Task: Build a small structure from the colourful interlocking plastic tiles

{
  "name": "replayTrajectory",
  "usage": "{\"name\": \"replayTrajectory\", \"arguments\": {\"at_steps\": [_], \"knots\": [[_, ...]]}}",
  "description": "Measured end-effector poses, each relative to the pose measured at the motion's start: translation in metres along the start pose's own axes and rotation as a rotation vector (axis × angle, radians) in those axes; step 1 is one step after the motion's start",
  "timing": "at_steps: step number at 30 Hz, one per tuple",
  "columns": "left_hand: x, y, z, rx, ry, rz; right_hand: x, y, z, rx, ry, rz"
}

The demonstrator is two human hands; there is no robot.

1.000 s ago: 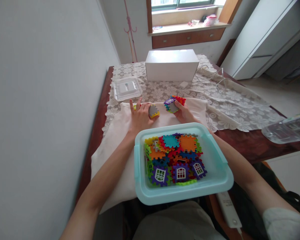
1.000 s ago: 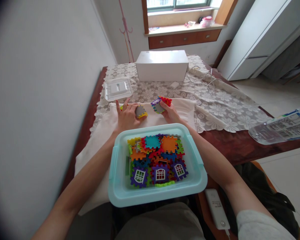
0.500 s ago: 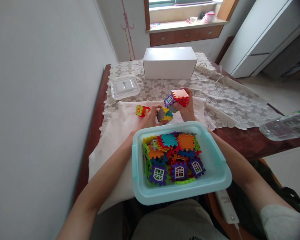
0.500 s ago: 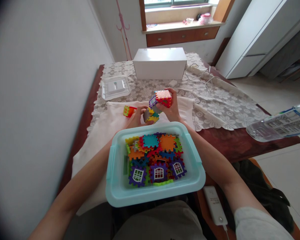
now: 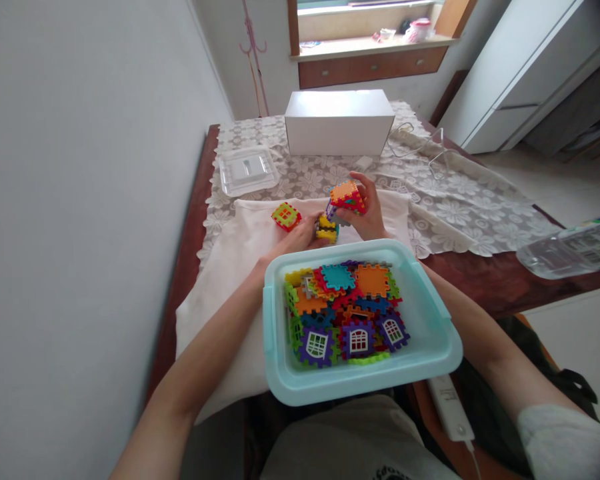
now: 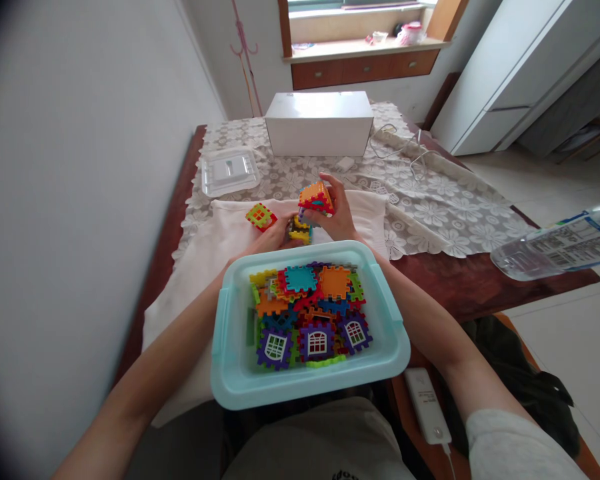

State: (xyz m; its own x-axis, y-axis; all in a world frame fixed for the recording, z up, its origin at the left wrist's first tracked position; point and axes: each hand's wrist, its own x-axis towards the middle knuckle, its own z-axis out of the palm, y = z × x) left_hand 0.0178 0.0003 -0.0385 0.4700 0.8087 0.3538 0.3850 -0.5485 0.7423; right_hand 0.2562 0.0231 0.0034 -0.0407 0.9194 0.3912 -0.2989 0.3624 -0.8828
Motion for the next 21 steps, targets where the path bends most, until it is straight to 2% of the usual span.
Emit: {"name": "replayTrajectory", "arguments": {"at_steps": [4, 7, 13, 18, 21], "knots": [[0.003, -0.004, 0.002, -0.055, -0.003, -0.007, -0.003, 0.0, 0.003, -0.086, -0.032, -0.059], [0.003, 0.004, -0.001, -0.049, 0.005, -0.036, -0.002, 0.007, 0.002, -0.136, -0.072, -0.053], [0.003, 0.02, -0.002, -0.009, 0.059, -0.084, 0.01, 0.03, -0.006, -0.226, -0.084, -0.182], [0.005, 0.014, 0.003, -0.017, 0.182, 0.028, 0.014, 0.035, -0.011, -0.087, -0.049, -0.104], [0.006, 0.017, 0.002, -0.002, 0.295, 0.144, 0.012, 0.031, -0.011, -0.1, -0.069, -0.075]]}}
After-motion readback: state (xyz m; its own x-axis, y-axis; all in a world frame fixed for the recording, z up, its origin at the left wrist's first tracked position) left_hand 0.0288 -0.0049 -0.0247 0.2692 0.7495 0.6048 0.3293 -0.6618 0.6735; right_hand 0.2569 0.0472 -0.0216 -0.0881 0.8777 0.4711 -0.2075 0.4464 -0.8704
